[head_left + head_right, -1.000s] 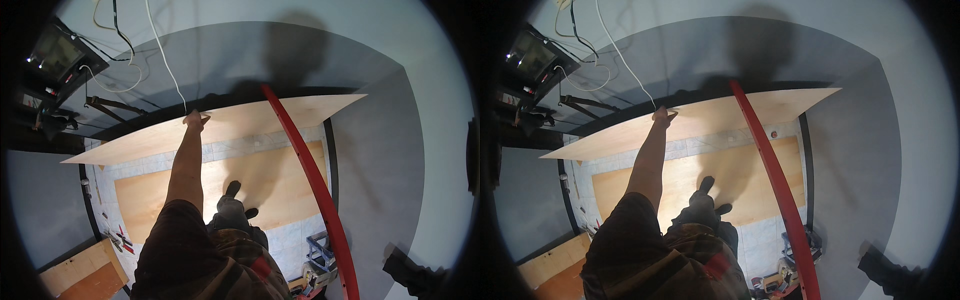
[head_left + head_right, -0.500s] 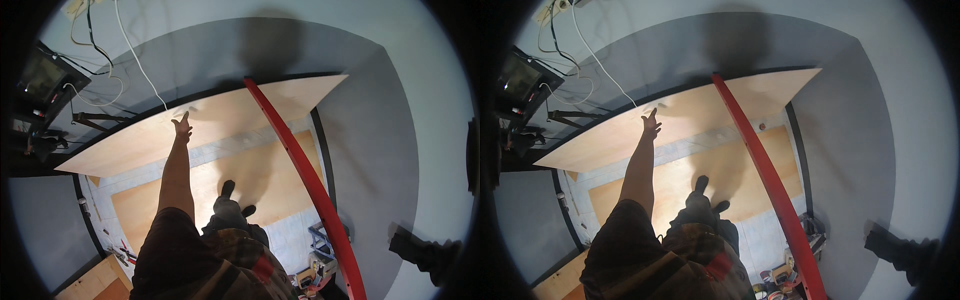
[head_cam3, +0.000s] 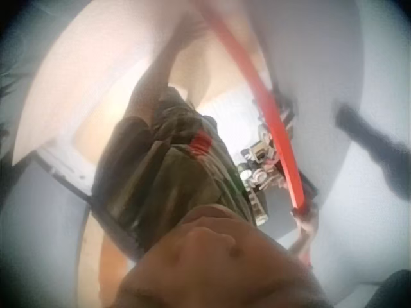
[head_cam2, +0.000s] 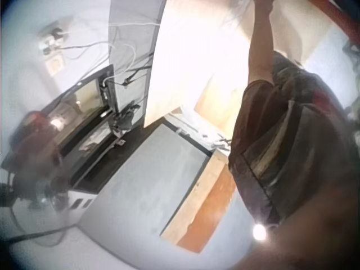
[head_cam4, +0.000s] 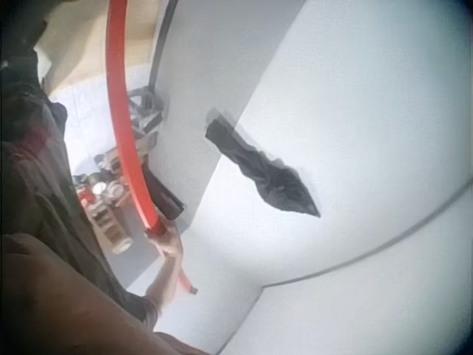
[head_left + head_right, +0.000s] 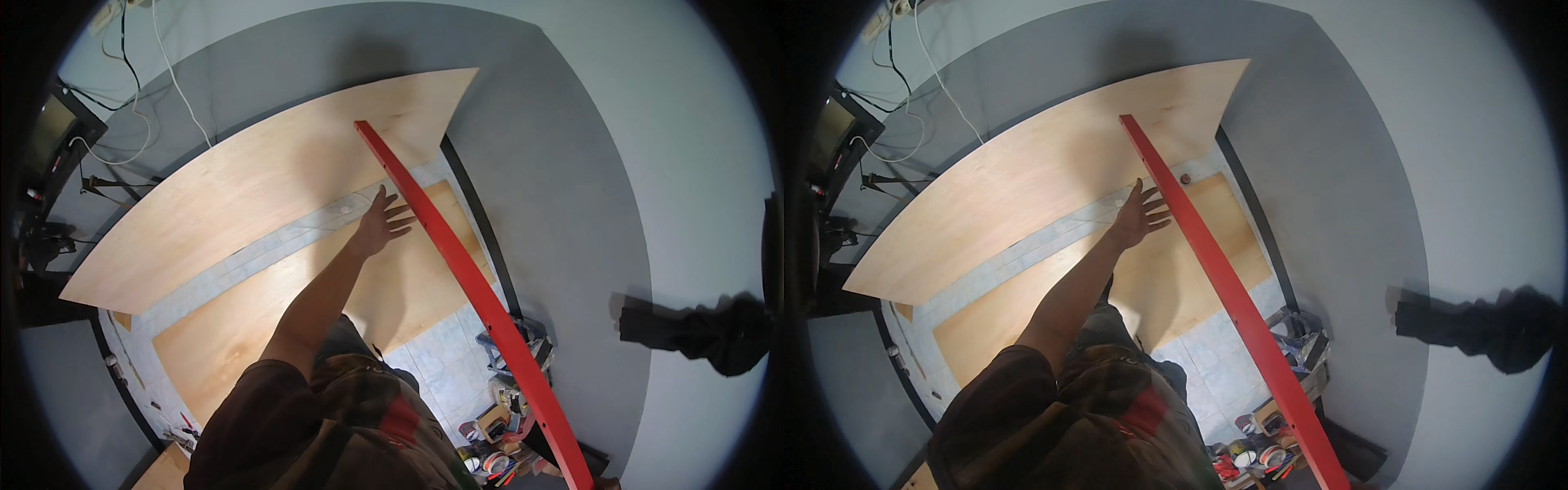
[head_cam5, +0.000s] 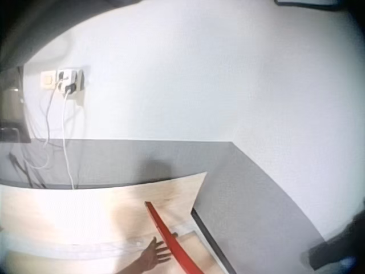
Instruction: The person marks a line on a large sheet of plywood using a red straightedge and a pen, then uses a utility knife to cut along the marked line. The person repositions the straightedge and continues cutting the plywood.
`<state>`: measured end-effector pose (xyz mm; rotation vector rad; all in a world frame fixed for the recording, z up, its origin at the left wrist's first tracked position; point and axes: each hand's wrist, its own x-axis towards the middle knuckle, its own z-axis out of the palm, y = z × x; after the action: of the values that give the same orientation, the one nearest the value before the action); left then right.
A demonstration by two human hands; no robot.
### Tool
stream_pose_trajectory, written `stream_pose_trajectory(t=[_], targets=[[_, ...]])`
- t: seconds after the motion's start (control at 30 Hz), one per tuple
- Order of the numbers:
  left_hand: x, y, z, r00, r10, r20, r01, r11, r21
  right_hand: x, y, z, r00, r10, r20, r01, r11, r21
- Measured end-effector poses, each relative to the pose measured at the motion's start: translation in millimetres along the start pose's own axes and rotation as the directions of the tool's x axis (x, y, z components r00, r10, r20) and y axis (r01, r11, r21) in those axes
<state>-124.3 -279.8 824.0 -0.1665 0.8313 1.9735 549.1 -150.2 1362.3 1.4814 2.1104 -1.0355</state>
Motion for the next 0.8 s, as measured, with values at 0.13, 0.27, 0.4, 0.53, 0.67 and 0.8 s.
stream_pose_trajectory(t=[0.13,0.27,0.4,0.53,0.67,0.8], targets=[[-31.6,-78.5,33.1,1.000,-0.030,-0.006,0.030,0.977,0.211,47.3,77.6,17.9,0.981,-0.026,0.190,0.009,0.996,0.086],[-77.7,-206.3,-27.2,0.958,-0.115,-0.264,0.231,0.854,0.466,86.6,231.5,63.6,0.975,-0.147,0.164,0.131,0.986,0.106],[-265.6,-271.8,-281.7,0.914,0.191,-0.357,0.356,0.044,0.933,188.2,287.0,118.1,0.916,-0.192,0.352,0.140,0.976,0.167],[-408.6,-374.4,-251.5,0.677,-0.048,-0.734,0.731,-0.068,0.679,225.3,446.9,190.7,0.934,-0.044,0.355,-0.061,0.959,0.278],[-542.0,-402.0,-251.0,0.283,-0.096,-0.954,0.953,-0.084,0.291,290.5,363.2,200.0,0.934,-0.169,0.314,0.158,0.986,0.059],[-540.5,-438.0,-189.4,0.301,-0.019,-0.954,0.954,0.030,0.300,367.3,332.9,215.6,0.950,-0.176,0.256,0.192,0.981,-0.039]])
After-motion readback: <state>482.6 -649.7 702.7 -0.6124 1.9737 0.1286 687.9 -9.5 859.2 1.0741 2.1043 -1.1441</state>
